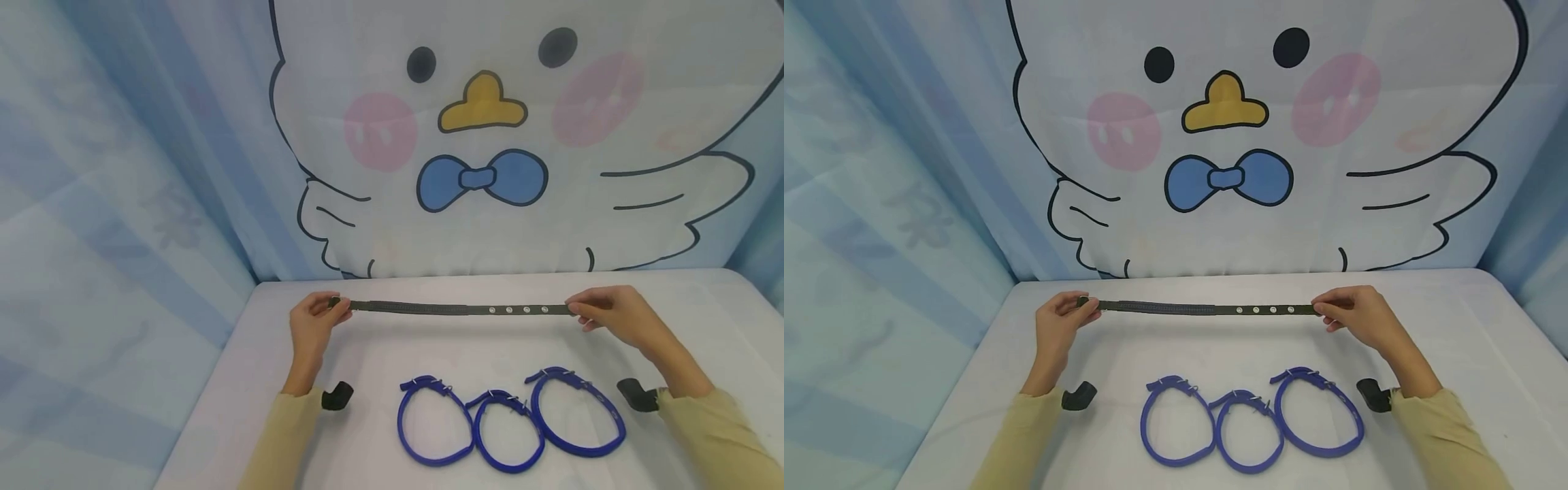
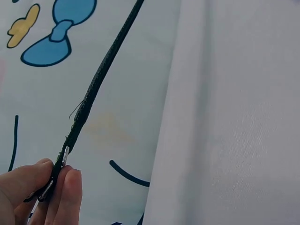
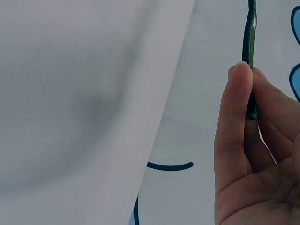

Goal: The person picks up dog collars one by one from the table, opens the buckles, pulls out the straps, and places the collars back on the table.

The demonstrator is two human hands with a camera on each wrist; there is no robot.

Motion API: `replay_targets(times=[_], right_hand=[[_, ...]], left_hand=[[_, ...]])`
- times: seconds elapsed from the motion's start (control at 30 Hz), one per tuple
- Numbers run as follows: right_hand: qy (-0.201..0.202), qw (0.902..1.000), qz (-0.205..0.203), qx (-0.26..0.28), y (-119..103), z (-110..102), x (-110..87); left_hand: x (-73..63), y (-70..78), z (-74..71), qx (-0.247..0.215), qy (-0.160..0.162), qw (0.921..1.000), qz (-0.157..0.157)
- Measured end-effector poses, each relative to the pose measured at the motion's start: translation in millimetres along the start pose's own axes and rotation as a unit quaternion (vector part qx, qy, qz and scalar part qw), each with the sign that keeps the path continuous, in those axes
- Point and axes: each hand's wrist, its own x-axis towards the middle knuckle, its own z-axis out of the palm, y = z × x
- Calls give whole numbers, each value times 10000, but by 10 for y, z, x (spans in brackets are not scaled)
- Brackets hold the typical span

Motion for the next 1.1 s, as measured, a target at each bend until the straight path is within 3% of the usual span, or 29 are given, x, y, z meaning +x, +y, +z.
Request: replay_targets(times=[0.43,0.6,0.8,1.1], right_hand=[[-12,9989,404,232,-148,44,201],[-56,9991,422,83,-113,93,323],[-293,9973,671,-22,-23,148,430],[-307,9961,801,-183,38,180,496]], left_hand=[[316,-253,241,649,-21,9978,-143],[377,-348,275,857,-6,9959,-285],[392,-448,316,1506,14,9875,-463],[443,-539,356,2025,86,9787,-324]])
